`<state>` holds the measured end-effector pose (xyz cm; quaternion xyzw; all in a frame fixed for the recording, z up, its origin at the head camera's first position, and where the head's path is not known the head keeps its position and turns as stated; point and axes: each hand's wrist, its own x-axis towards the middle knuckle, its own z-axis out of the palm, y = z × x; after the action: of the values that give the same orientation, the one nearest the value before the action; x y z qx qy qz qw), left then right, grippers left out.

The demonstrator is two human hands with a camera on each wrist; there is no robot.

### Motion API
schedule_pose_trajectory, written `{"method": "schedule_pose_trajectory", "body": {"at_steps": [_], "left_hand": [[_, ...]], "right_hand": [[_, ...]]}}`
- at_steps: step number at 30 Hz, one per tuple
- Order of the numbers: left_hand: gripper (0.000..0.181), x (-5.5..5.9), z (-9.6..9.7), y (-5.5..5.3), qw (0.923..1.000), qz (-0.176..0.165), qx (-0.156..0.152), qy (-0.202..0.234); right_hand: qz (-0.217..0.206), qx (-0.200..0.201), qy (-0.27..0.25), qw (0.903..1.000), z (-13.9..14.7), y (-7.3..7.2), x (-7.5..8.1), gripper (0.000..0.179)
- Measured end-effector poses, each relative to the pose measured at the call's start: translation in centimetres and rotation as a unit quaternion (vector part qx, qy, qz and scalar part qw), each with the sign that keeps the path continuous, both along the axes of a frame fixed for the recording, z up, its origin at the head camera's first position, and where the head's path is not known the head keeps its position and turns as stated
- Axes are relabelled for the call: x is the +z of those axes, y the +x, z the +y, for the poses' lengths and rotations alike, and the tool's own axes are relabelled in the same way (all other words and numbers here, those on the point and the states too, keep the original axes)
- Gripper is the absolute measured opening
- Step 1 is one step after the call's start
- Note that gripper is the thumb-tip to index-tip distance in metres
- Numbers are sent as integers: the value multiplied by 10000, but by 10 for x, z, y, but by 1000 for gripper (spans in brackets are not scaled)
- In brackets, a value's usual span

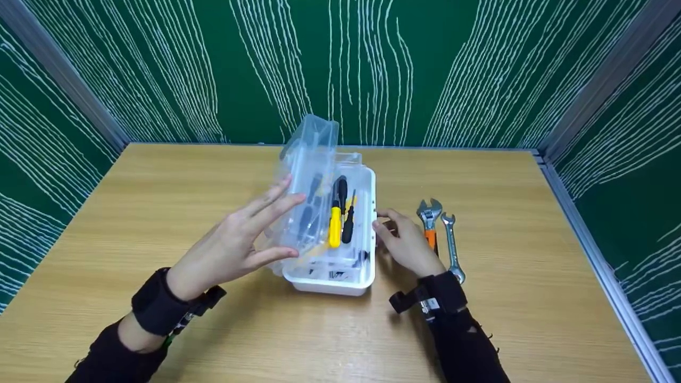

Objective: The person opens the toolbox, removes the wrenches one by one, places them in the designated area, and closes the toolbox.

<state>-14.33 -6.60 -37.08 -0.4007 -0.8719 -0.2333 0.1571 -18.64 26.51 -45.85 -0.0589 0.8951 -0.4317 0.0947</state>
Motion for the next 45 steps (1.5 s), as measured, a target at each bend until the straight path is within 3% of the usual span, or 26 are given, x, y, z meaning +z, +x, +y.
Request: {"method": "schedule_pose_trajectory", "body": {"at_steps": [14,21,24,35,40,45], "left_hand": [[75,7,17,1,9990,193,-97,-386],[74,9,26,2,9967,306,-94,-742],[73,10,30,2,9953,327,-2,-917],[71,11,49,5,9811,803,289,-1739],[73,12,55,7,9746,808,394,-2052],[74,12,59,10,9729,706,395,-2168]], "right_hand": [[-215,102,-6,9997,2,-1,3,59],[73,156,-151,9997,3,-1,0,63],[-1,137,-101,9999,3,-1,0,64],[-75,85,-87,9999,7,1,-1,60],[-51,108,-50,9999,8,1,-3,58],[42,155,-14,9999,7,0,-4,55]]}}
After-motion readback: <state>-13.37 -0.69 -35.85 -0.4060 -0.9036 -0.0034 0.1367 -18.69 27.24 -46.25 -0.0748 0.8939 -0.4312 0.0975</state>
